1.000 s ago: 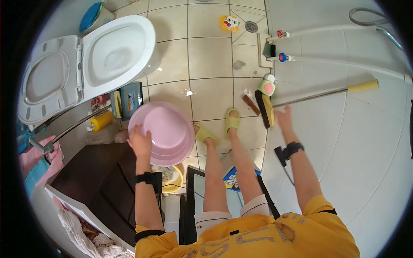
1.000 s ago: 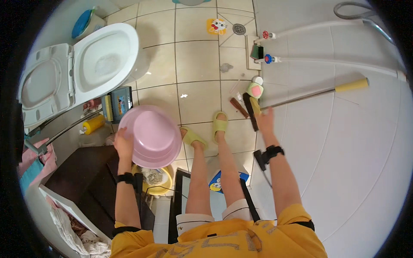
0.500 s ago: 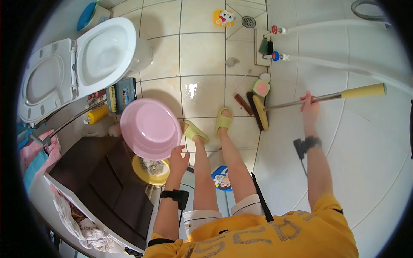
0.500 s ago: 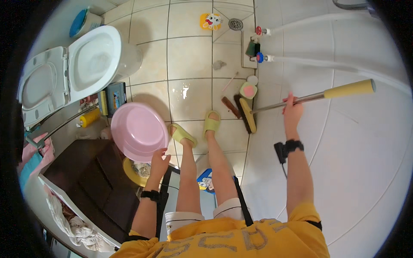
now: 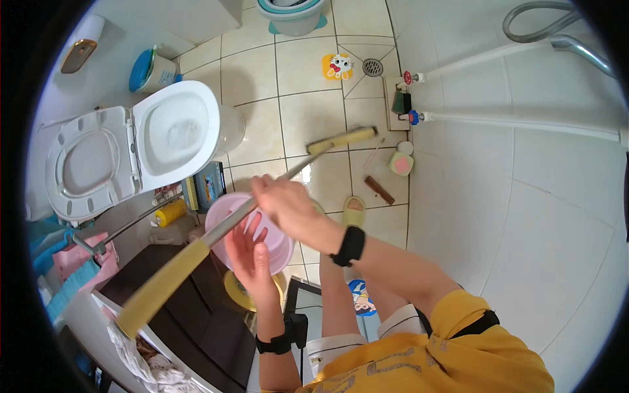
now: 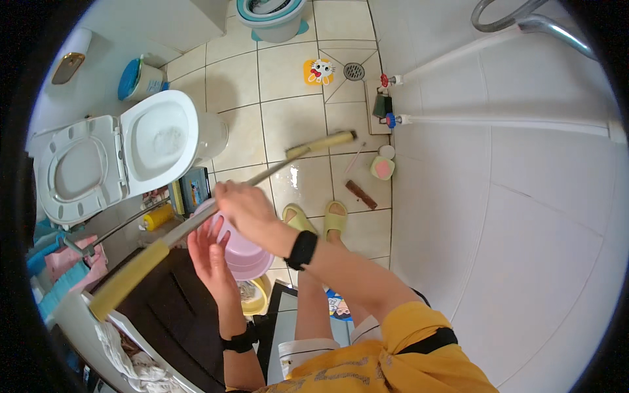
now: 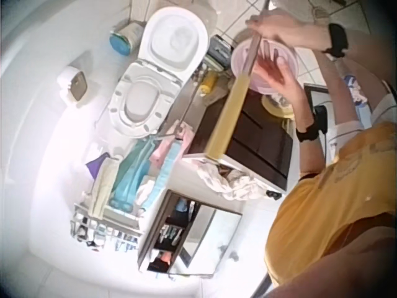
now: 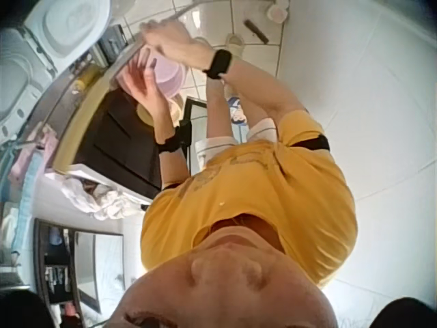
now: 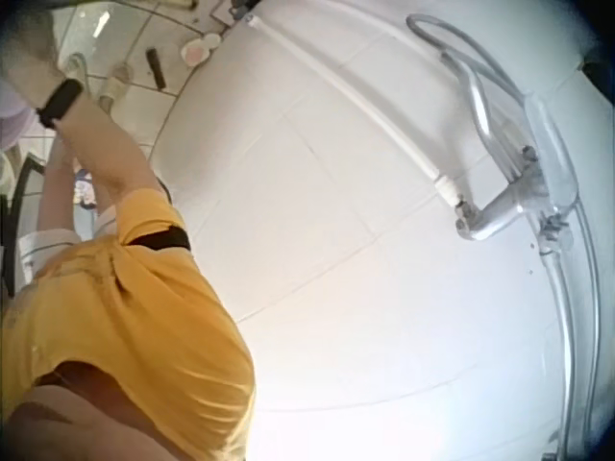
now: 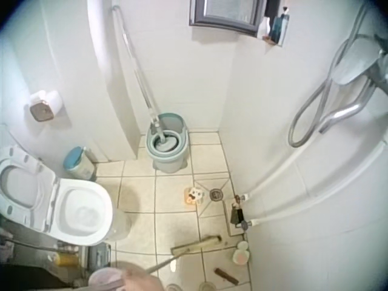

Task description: Scrubbing the bristles of a broom with a small brush and rinsing it in a bathroom.

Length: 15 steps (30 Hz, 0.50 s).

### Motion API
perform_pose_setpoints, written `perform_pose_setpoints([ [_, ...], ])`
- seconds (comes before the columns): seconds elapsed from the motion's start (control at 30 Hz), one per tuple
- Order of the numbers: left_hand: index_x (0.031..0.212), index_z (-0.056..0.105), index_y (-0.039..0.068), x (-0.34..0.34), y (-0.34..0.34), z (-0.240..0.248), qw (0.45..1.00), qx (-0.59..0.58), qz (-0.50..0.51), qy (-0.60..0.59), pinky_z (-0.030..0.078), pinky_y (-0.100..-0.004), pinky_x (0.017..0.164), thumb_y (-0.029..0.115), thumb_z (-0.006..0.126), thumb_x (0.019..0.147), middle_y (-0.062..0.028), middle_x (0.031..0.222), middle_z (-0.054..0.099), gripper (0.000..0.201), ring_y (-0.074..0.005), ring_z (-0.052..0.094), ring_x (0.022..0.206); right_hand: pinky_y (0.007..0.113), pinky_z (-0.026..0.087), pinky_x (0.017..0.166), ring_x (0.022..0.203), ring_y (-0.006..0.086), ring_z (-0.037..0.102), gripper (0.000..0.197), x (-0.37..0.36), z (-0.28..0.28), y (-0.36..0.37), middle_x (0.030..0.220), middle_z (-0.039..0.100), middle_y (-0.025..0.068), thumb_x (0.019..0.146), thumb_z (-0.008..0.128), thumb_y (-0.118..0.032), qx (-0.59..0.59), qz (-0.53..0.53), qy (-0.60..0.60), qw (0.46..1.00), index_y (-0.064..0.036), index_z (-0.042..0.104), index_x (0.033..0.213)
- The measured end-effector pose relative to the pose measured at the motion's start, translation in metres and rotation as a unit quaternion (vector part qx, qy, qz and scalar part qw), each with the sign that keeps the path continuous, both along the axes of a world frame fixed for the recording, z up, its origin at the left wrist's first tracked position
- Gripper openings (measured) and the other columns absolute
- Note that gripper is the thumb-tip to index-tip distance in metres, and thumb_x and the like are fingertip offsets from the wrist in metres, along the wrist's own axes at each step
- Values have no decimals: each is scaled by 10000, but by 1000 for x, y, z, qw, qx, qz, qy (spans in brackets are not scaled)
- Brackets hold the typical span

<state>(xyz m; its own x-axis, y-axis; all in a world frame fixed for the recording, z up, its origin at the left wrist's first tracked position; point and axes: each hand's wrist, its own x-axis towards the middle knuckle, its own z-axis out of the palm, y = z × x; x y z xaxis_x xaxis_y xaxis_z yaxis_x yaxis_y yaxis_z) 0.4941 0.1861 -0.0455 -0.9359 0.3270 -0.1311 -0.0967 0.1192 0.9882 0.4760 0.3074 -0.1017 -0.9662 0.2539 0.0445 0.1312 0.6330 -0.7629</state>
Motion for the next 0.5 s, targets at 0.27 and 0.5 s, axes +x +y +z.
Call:
perform_pose_setpoints([
  [0.27, 1178, 515, -68, -39, -21, -78, 989, -32, 94, -109, 407, -335, 1018, 259, 459, 983, -161, 1238, 551, 385, -226, 516, 1174, 380, 543, 672, 907, 317, 627, 344, 0, -101, -38, 1207, 509, 159, 783, 538, -42, -10, -13, 4, 1000, -23, 494, 1123],
  [0.5, 1228, 504, -25, -40, -123, -193, 887, 122, 301, -327, 510, -331, 916, 196, 547, 923, -165, 1218, 571, 380, -246, 562, 1145, 453, 507, 805, 1021, 375, 593, 557, 141, -210, -10, 1364, 410, 255, 814, 483, -76, -46, -77, -263, 961, -27, 374, 1358],
])
